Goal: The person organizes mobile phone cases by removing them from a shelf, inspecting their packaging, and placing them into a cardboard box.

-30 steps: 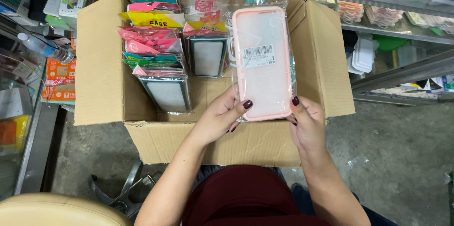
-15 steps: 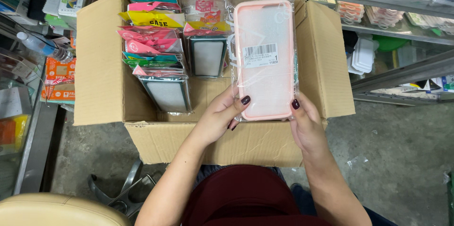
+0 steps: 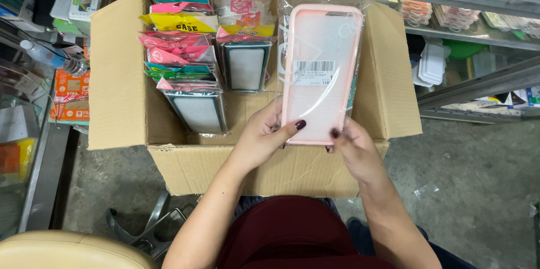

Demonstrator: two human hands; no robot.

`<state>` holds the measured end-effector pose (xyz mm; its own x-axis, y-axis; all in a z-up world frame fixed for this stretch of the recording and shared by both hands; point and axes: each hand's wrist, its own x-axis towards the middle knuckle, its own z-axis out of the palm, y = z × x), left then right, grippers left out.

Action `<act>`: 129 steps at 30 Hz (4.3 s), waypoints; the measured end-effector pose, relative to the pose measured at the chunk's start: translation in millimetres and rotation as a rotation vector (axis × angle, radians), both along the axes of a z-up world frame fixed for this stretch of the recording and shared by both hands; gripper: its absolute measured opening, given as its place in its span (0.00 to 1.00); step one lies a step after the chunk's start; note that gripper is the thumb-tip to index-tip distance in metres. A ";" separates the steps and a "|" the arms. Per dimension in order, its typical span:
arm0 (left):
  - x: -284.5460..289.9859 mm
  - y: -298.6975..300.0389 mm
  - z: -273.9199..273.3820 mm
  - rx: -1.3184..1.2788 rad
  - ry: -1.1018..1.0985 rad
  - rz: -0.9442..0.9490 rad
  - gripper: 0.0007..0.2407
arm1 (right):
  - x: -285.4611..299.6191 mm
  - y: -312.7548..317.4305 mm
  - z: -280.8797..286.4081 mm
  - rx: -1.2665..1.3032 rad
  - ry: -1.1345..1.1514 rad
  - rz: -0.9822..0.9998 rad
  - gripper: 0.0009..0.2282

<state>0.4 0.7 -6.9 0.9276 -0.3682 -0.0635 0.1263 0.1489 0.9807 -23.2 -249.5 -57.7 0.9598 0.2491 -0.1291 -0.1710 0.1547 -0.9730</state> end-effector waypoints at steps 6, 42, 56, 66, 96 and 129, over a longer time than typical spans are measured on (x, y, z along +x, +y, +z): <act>-4.0 -5.8 6.9 -0.089 -0.116 0.078 0.15 | 7.3 16.0 22.2 -0.164 -0.084 -0.064 0.21; -14.5 -11.0 -6.1 -0.072 0.022 0.254 0.14 | 4.2 18.7 25.6 0.474 0.102 -0.110 0.18; -11.7 -28.0 -10.9 -0.137 -0.080 0.373 0.25 | -16.4 69.6 66.3 -1.005 -0.755 -0.063 0.27; 46.4 68.4 3.7 0.125 -0.218 0.203 0.10 | 72.8 46.7 78.2 -0.795 -0.621 0.115 0.31; 148.5 95.0 15.5 1.373 -1.022 0.136 0.03 | 172.5 118.5 -98.3 -0.976 -0.421 0.562 0.11; 161.3 100.5 36.3 1.696 -1.010 0.259 0.04 | 214.2 105.0 -64.9 -1.282 -0.312 0.674 0.14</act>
